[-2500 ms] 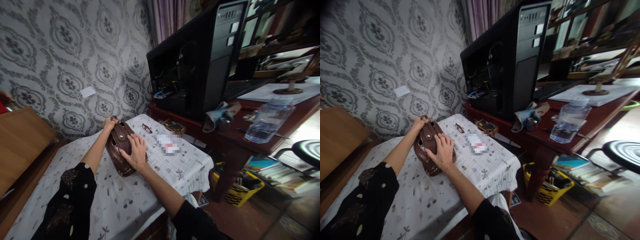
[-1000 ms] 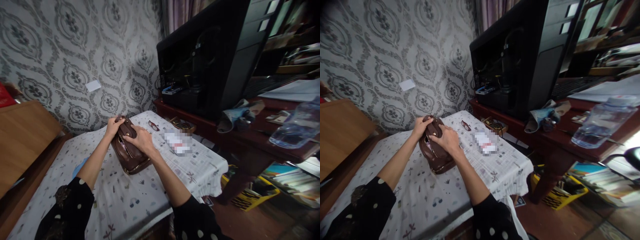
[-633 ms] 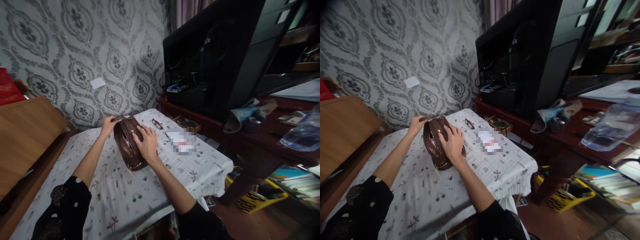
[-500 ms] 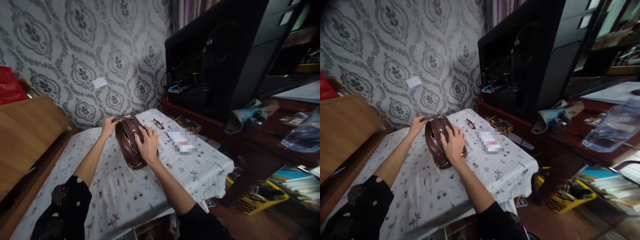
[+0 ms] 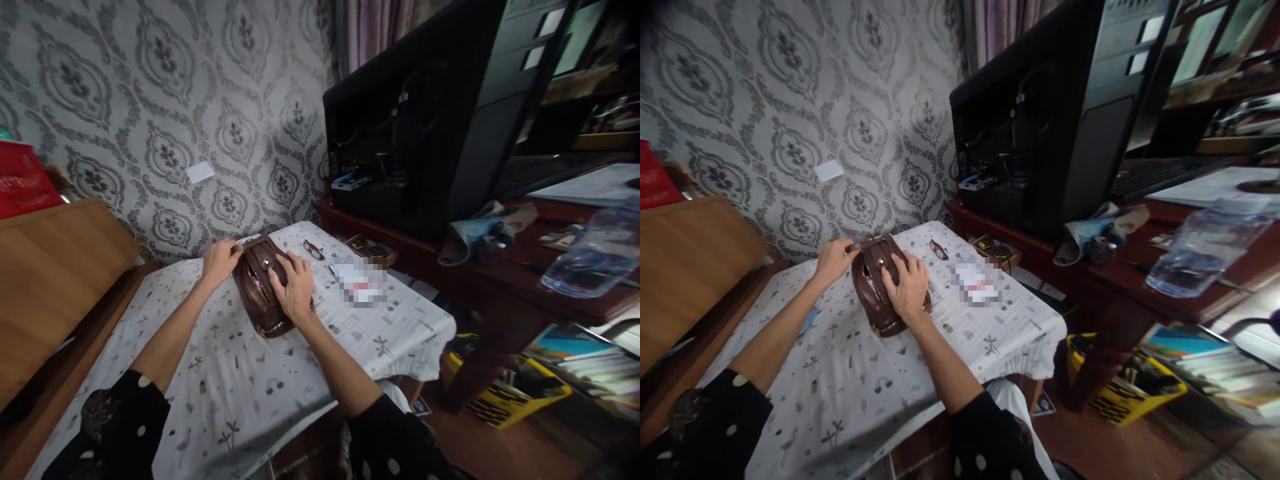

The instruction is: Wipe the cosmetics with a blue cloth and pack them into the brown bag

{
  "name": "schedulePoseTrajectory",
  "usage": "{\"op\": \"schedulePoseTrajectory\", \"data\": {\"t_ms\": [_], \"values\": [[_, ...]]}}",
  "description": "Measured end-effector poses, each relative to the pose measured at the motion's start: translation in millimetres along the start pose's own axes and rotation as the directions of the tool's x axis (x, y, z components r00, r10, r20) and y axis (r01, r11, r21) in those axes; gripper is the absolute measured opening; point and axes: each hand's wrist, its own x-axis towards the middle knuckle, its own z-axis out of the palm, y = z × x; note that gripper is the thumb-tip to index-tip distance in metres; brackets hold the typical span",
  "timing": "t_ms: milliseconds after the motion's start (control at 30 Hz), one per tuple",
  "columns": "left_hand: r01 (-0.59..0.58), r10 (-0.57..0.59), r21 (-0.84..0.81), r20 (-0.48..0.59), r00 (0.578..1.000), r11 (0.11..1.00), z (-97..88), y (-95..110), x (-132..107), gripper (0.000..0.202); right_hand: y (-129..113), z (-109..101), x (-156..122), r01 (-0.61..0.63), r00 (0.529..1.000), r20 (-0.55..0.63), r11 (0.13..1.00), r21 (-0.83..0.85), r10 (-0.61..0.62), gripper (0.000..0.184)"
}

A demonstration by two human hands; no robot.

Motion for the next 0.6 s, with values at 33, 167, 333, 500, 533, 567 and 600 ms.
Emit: {"op": "schedulePoseTrajectory", "data": {"t_ms": [33,167,333,500,533,567,600], "values": [[-0.014,0.014,0.022,0.015,1.0,1.0,-3.5,3.8,-2.7,0.018,0.7,0.8,-0.2,0.006,1.0,-0.013,1.0,0.005,-0.006,0.037],[-0.033,0.028,0.089,0.058,0.998,0.996,-12.4,16.2,-5.2,0.019,3.2,2.8,-0.1,0.02,0.999,-0.038,1.0,0.012,-0.019,0.037],[-0.045,0.042,0.071,0.055,0.998,0.996,-9.9,29.7,9.3,0.027,3.6,2.0,0.4,-0.001,1.0,-0.015,0.999,0.034,0.001,0.036],[-0.06,0.062,-0.043,0.039,0.997,0.997,1.7,44.5,22.1,0.029,1.9,0.0,-5.3,-0.06,0.998,0.01,0.997,0.043,0.059,0.046],[-0.066,0.068,-0.07,0.029,0.997,0.995,4.1,46.6,23.2,0.028,1.7,-0.5,-6.9,-0.07,0.997,0.016,0.997,0.039,0.069,0.047],[-0.071,0.073,-0.098,0.015,0.997,0.993,6.4,48.1,23.7,0.027,1.7,-0.9,-8.4,-0.077,0.997,0.025,0.996,0.035,0.076,0.048],[-0.077,0.078,-0.125,0.001,0.997,0.989,8.6,48.9,23.9,0.025,1.8,-1.2,-9.7,-0.079,0.996,0.033,0.996,0.031,0.078,0.048]]}}
